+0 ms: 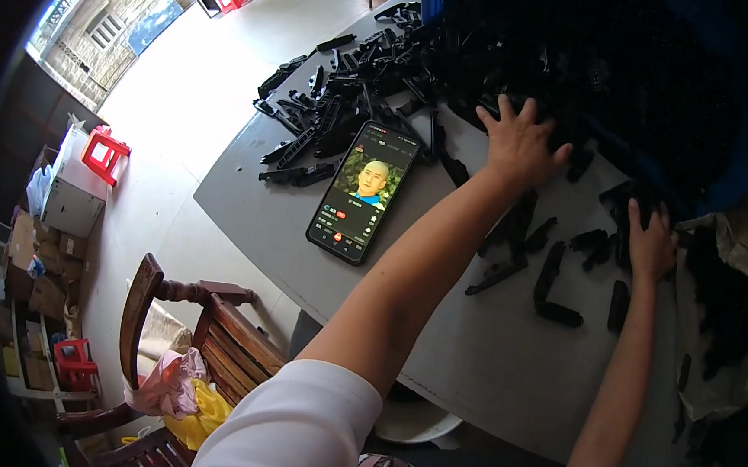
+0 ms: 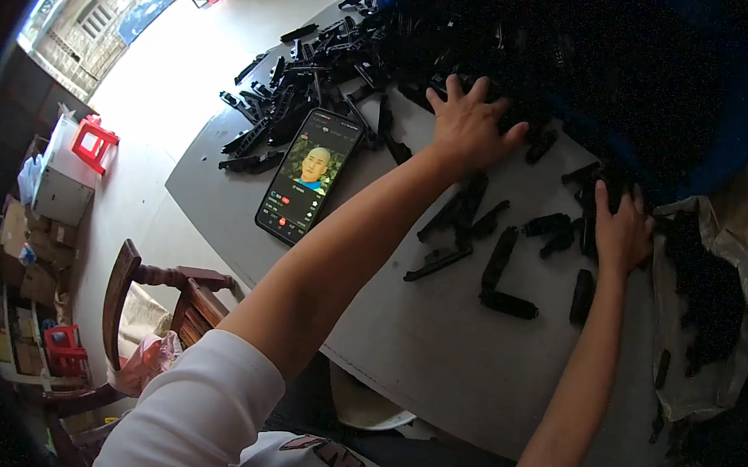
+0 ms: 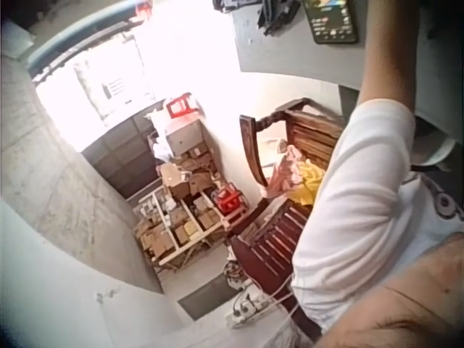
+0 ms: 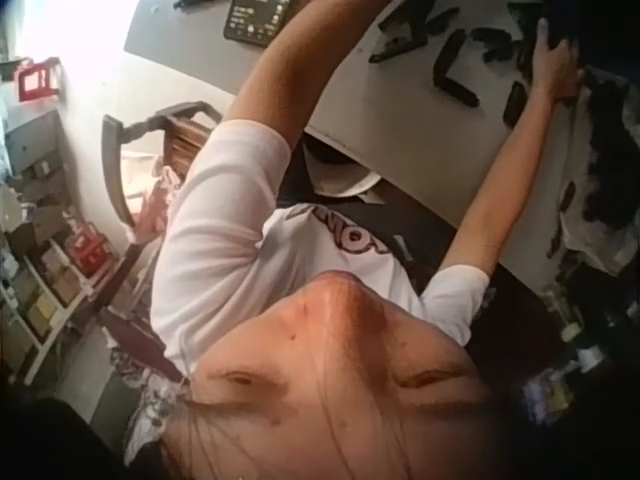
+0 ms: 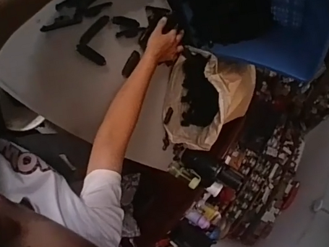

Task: Sorting and inspecting black plastic components on a workbench.

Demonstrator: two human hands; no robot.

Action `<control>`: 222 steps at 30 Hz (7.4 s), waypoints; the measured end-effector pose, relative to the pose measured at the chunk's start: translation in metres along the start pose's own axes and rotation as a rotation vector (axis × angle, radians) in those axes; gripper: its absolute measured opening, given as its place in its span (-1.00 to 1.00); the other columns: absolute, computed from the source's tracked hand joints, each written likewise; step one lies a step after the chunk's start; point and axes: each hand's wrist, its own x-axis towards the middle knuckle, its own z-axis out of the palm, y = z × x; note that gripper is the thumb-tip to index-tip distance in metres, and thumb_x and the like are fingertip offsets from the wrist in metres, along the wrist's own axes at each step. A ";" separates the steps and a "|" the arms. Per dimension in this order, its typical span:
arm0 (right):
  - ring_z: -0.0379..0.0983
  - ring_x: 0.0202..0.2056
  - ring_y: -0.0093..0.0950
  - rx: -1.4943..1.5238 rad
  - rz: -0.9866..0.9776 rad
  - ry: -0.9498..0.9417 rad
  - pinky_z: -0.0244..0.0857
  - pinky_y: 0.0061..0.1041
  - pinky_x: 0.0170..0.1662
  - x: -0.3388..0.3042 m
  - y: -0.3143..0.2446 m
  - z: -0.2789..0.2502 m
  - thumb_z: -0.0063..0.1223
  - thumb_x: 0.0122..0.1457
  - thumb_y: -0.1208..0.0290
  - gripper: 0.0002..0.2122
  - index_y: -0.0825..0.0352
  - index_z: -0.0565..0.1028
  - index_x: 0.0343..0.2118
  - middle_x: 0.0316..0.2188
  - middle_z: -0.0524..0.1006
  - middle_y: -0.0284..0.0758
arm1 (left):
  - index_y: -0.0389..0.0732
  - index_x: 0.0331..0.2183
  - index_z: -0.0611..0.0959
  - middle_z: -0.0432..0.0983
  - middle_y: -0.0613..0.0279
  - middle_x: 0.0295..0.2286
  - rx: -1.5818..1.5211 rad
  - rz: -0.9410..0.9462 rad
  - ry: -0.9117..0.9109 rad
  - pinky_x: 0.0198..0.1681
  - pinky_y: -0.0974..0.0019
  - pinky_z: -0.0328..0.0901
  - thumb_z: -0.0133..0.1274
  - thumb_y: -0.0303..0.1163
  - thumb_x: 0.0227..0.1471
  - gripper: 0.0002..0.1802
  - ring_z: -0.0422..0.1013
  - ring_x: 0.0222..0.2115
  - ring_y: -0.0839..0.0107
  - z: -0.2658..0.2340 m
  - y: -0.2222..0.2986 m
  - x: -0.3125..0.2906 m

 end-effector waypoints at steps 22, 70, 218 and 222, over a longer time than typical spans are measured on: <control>0.24 0.03 -0.29 0.103 -0.201 0.101 0.28 -0.30 -0.07 -0.072 -0.035 -0.011 -0.08 0.08 0.00 -0.58 0.13 0.44 -0.06 0.10 0.28 -0.44 | 0.15 -0.07 0.50 0.32 0.20 -0.13 -0.002 0.203 -0.074 -0.01 -0.38 -0.10 -0.16 0.09 -0.02 -0.51 0.15 -0.07 0.08 0.000 0.019 -0.049; 0.37 -0.27 -0.44 1.148 -0.120 -0.203 0.29 -0.49 -0.21 -0.297 0.034 -0.084 -0.03 -0.03 0.60 -0.50 0.33 0.24 0.06 -0.17 0.37 -0.21 | -0.22 -0.31 0.40 0.38 0.18 -0.48 -0.237 0.526 -0.191 -0.40 0.24 0.30 0.01 -0.46 -0.18 -0.72 0.39 -0.41 0.23 -0.086 0.025 -0.284; 0.36 -0.51 -0.60 0.760 -0.134 0.415 0.23 -0.61 -0.49 -0.227 0.050 -0.014 -0.06 0.18 0.38 -0.76 0.35 0.35 -0.13 -0.31 0.41 -0.30 | -0.18 -0.39 0.41 0.33 0.24 -0.47 0.026 0.367 -0.127 -0.51 0.32 0.29 0.06 -0.39 -0.17 -0.77 0.38 -0.46 0.34 -0.085 0.005 -0.253; 0.21 -0.63 -0.66 1.306 0.051 0.343 0.11 -0.66 -0.58 -0.247 0.035 -0.029 -0.07 0.19 0.39 -0.71 0.32 0.27 -0.05 -0.37 0.38 -0.36 | -0.18 -0.38 0.42 0.34 0.23 -0.46 -0.002 0.385 -0.084 -0.45 0.32 0.29 0.04 -0.45 -0.20 -0.78 0.36 -0.39 0.31 -0.096 -0.006 -0.260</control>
